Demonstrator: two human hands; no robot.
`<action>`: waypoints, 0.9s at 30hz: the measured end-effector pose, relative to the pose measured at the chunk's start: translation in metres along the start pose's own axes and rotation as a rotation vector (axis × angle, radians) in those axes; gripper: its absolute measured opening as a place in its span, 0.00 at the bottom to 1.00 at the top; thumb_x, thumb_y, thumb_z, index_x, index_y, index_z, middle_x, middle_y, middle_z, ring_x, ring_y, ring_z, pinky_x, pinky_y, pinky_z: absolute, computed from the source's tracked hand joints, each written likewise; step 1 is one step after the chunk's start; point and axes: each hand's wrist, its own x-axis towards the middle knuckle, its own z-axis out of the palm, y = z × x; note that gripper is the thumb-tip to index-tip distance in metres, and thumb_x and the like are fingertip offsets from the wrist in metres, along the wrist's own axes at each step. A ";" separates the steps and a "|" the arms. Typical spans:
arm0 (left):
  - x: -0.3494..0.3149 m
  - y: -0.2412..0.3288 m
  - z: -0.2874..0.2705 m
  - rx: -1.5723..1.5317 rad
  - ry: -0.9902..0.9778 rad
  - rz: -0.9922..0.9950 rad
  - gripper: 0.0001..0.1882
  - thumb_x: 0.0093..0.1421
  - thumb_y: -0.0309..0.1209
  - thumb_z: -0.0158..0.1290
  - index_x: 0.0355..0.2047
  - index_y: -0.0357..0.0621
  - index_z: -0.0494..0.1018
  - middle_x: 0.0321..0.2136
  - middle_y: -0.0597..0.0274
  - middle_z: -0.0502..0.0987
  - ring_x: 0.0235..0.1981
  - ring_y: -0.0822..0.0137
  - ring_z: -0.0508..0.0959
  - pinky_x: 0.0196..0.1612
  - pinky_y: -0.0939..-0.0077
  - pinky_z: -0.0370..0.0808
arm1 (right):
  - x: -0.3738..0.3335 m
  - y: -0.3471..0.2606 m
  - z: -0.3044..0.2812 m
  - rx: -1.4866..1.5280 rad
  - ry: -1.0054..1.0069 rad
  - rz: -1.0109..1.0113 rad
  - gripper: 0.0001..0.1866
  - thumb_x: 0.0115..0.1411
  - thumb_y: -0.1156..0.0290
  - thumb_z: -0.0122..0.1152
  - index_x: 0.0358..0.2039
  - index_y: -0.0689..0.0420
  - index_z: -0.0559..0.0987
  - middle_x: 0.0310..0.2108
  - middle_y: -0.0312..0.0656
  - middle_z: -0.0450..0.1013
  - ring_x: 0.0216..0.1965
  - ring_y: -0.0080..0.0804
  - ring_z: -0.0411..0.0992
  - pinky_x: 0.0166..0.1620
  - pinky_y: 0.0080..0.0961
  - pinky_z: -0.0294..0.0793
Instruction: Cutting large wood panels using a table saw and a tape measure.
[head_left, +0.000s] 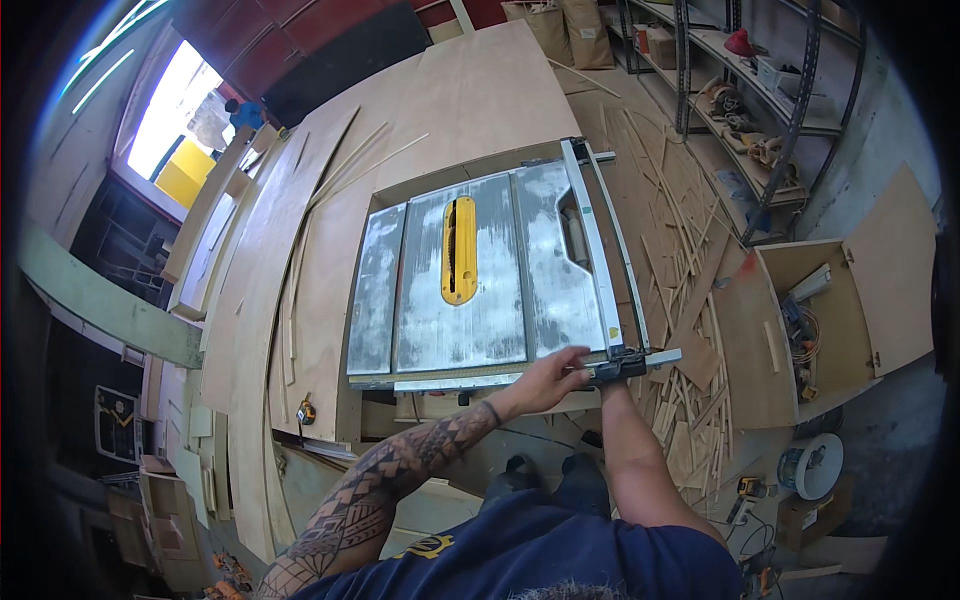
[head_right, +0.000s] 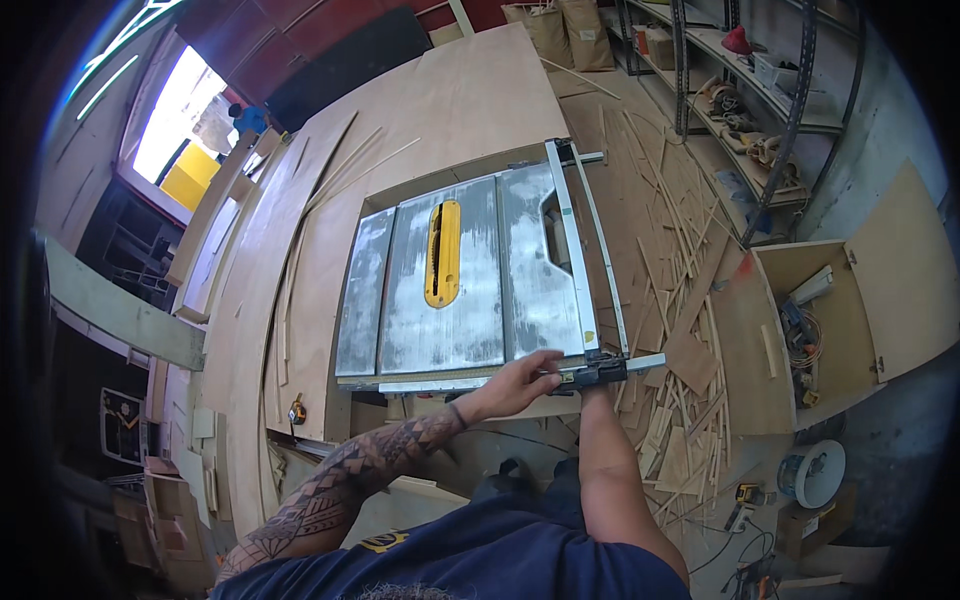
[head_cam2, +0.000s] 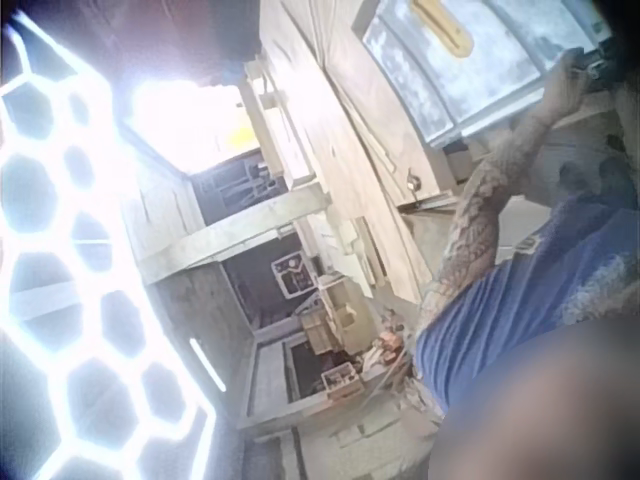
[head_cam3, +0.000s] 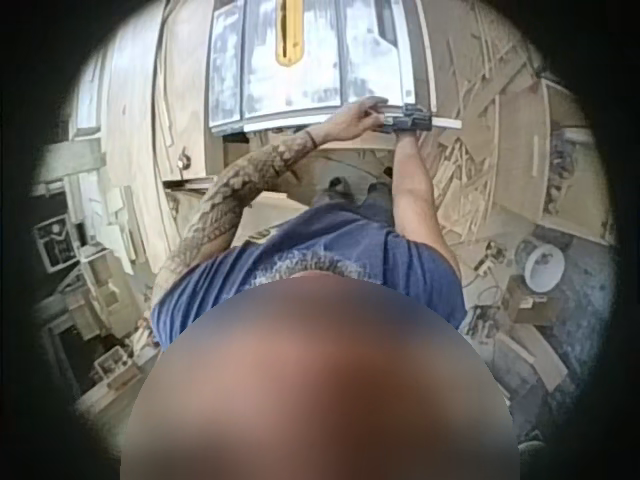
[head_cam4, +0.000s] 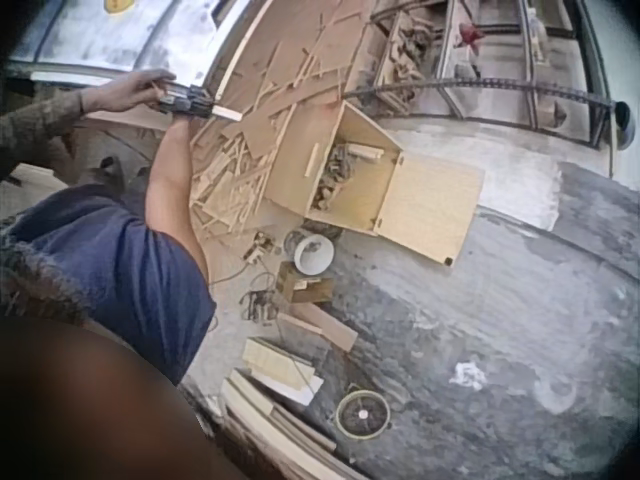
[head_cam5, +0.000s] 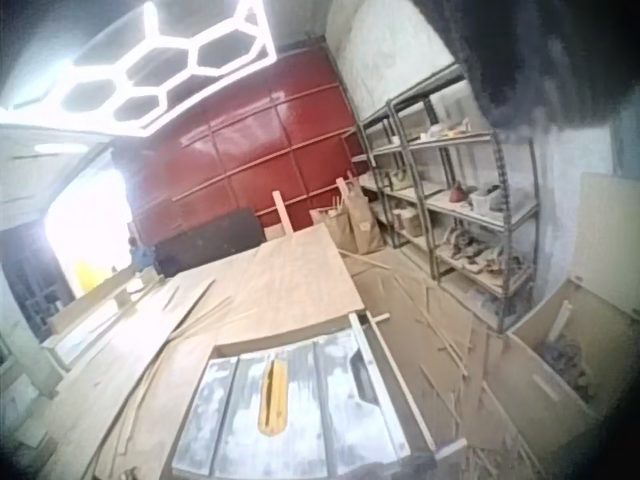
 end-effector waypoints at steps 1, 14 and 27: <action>0.026 0.000 -0.004 -0.035 0.047 -0.027 0.33 0.72 0.40 0.56 0.70 0.34 0.60 0.51 0.45 0.78 0.49 0.58 0.82 0.52 0.64 0.79 | -0.003 0.002 0.002 -0.128 0.044 0.017 0.26 0.74 0.48 0.46 0.63 0.52 0.70 0.58 0.41 0.72 0.60 0.39 0.71 0.65 0.45 0.68; 0.188 -0.031 -0.010 0.211 0.398 -0.305 0.47 0.54 0.44 0.66 0.62 0.23 0.57 0.56 0.19 0.64 0.56 0.27 0.74 0.60 0.48 0.76 | -0.107 -0.038 0.122 -0.371 0.749 -0.074 0.12 0.72 0.61 0.55 0.45 0.56 0.78 0.35 0.40 0.79 0.37 0.32 0.80 0.42 0.31 0.80; 0.182 -0.030 0.003 0.177 0.383 -0.261 0.47 0.56 0.43 0.65 0.62 0.20 0.54 0.55 0.21 0.64 0.54 0.25 0.73 0.60 0.43 0.74 | -0.126 -0.022 0.183 -1.520 0.481 0.185 0.14 0.75 0.63 0.51 0.35 0.58 0.72 0.20 0.40 0.78 0.20 0.32 0.78 0.28 0.33 0.77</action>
